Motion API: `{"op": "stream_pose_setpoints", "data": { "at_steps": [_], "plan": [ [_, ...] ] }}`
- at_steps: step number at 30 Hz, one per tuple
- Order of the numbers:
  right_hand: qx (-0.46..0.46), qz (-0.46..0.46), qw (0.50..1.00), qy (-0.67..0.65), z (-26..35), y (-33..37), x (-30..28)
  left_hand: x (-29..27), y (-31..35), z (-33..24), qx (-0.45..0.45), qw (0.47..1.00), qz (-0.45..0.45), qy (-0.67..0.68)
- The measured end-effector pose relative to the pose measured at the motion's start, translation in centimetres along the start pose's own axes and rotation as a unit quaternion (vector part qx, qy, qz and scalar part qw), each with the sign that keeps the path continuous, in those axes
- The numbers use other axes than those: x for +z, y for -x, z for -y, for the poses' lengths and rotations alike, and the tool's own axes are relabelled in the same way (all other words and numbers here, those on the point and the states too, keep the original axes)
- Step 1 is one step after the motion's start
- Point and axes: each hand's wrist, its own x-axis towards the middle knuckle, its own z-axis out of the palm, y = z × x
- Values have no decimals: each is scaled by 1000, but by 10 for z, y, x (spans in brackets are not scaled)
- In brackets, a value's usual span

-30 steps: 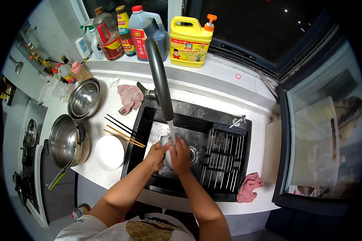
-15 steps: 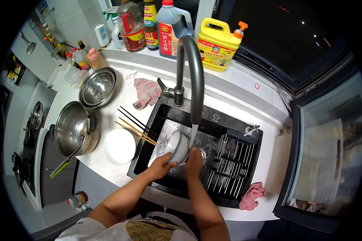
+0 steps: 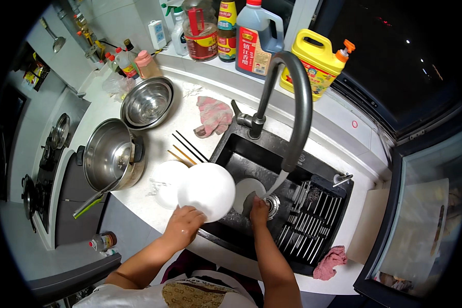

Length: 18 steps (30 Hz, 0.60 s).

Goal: The person washes a metal bowl, a ceramic bowl, and a pair of chopsticks under running water in a sink using a sponge.

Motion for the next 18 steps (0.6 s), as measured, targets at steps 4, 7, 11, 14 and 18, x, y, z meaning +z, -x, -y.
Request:
{"op": "stream_pose_setpoints", "data": {
  "at_steps": [4,7,11,14,18],
  "plan": [
    [-77,-17,997,-16,67,47,30,-9,14,19,-60,996,-58,-43],
    [-155,-30,986,54,111,76,41,-9,22,29,-96,991,-94,-29],
    [-165,-8,985,59,106,71,43,-9,26,38,-71,988,-140,12],
    [-166,19,985,43,85,59,38,-17,17,31,-33,995,-93,-11],
    [-134,30,991,-9,77,60,29,-12,6,16,-19,986,-60,151]
  ]
}}
